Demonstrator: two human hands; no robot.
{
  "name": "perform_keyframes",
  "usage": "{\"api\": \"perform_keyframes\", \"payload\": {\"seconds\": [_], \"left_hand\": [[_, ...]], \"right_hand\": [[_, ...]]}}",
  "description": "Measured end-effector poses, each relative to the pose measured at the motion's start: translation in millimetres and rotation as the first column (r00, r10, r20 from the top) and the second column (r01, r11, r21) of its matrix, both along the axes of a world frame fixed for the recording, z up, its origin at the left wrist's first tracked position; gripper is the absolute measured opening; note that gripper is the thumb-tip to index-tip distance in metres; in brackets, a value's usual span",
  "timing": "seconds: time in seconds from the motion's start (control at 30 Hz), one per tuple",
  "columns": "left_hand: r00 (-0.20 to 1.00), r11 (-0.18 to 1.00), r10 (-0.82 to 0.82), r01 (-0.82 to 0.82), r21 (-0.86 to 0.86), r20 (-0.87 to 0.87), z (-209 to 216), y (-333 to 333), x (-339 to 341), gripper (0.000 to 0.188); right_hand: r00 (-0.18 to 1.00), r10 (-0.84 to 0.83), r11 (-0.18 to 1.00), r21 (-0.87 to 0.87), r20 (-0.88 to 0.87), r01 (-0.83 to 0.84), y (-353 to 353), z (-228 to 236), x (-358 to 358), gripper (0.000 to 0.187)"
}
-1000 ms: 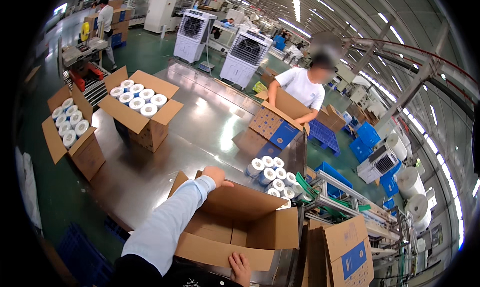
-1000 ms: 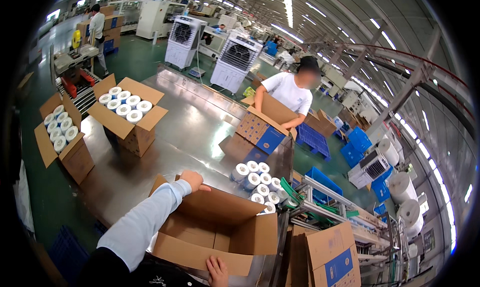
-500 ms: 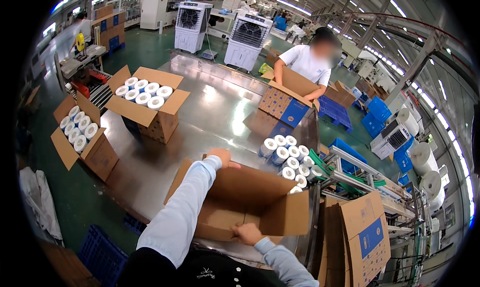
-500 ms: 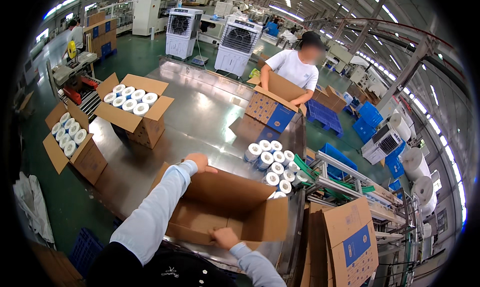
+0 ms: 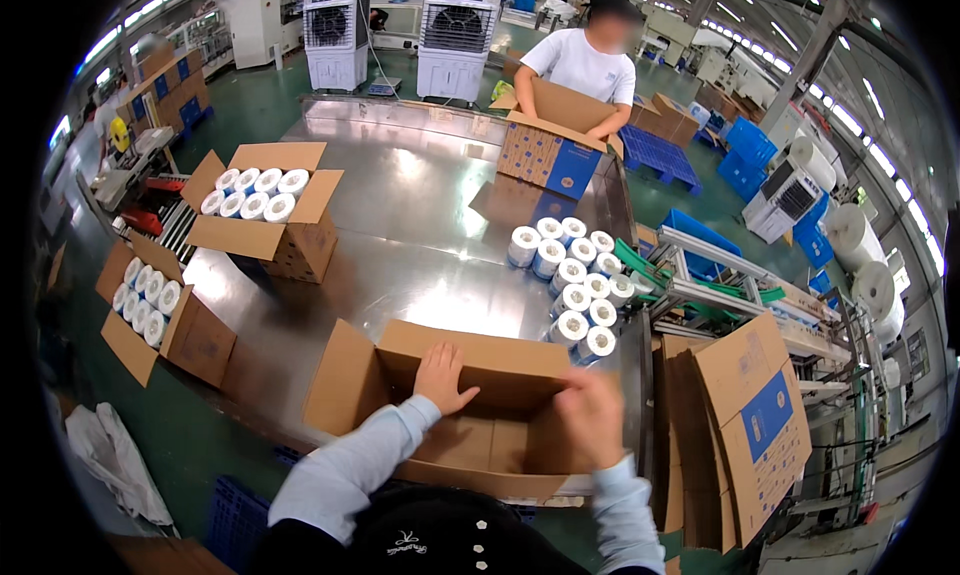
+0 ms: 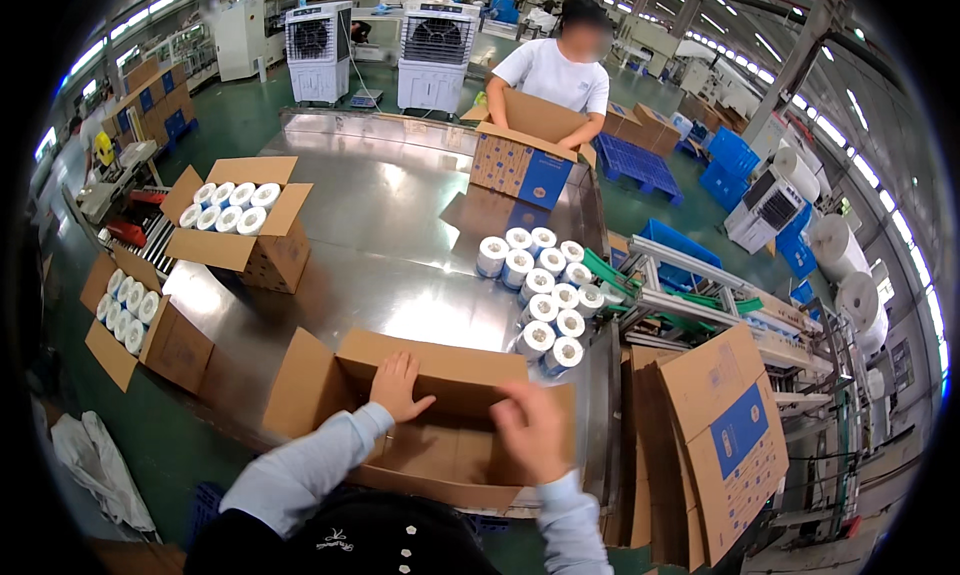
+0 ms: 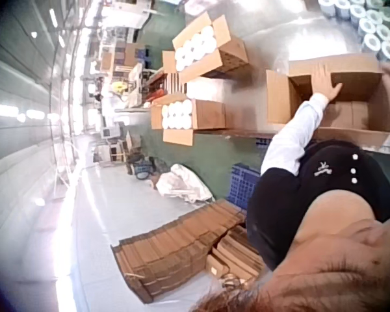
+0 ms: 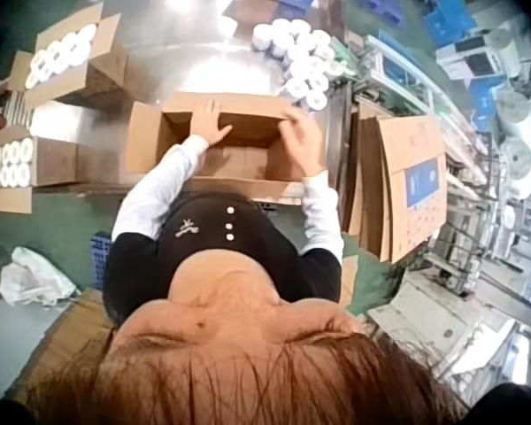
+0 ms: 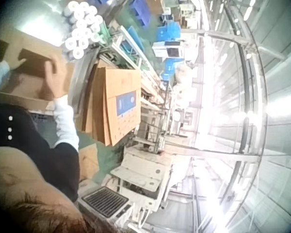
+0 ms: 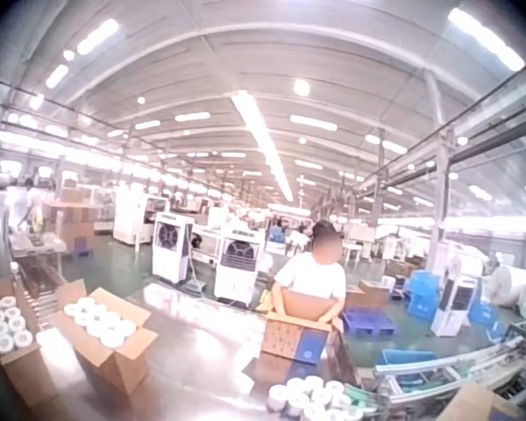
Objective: The person places rolls of toilet paper into cardboard boxes and moves the boxes on a metal table.
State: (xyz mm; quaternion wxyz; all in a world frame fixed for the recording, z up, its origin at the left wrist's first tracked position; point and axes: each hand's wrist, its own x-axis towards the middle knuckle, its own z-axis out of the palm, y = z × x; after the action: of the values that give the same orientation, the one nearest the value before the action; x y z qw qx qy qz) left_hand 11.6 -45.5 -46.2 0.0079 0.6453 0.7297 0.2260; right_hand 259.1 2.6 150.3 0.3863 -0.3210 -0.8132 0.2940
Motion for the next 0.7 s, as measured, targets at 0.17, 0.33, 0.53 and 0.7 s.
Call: {"api": "perform_keyframes", "payload": {"seconds": [0.17,0.33,0.53,0.7], "left_hand": [[0.994,0.995,0.021,-0.031,-0.090,-0.105,6.6,-9.1,4.2,0.081],[0.982,0.986,0.028,-0.058,-0.157,-0.187,6.3,-15.5,-5.6,0.087],[0.982,0.999,0.025,-0.031,-0.027,-0.187,15.1,-7.6,12.0,0.081],[0.979,0.996,0.083,-0.084,0.000,-0.185,-8.1,-30.9,0.2,0.065]], "right_hand": [[0.847,-0.147,0.924,0.234,-0.511,0.302,26.6,75.7,10.3,0.031],[0.986,-0.058,0.872,0.474,-0.155,0.125,41.1,72.9,0.6,0.025],[0.690,-0.482,0.852,0.473,0.540,0.224,116.5,-143.4,-20.6,0.043],[0.783,-0.285,0.909,0.415,0.553,0.038,81.5,-210.0,-45.2,0.033]]}}
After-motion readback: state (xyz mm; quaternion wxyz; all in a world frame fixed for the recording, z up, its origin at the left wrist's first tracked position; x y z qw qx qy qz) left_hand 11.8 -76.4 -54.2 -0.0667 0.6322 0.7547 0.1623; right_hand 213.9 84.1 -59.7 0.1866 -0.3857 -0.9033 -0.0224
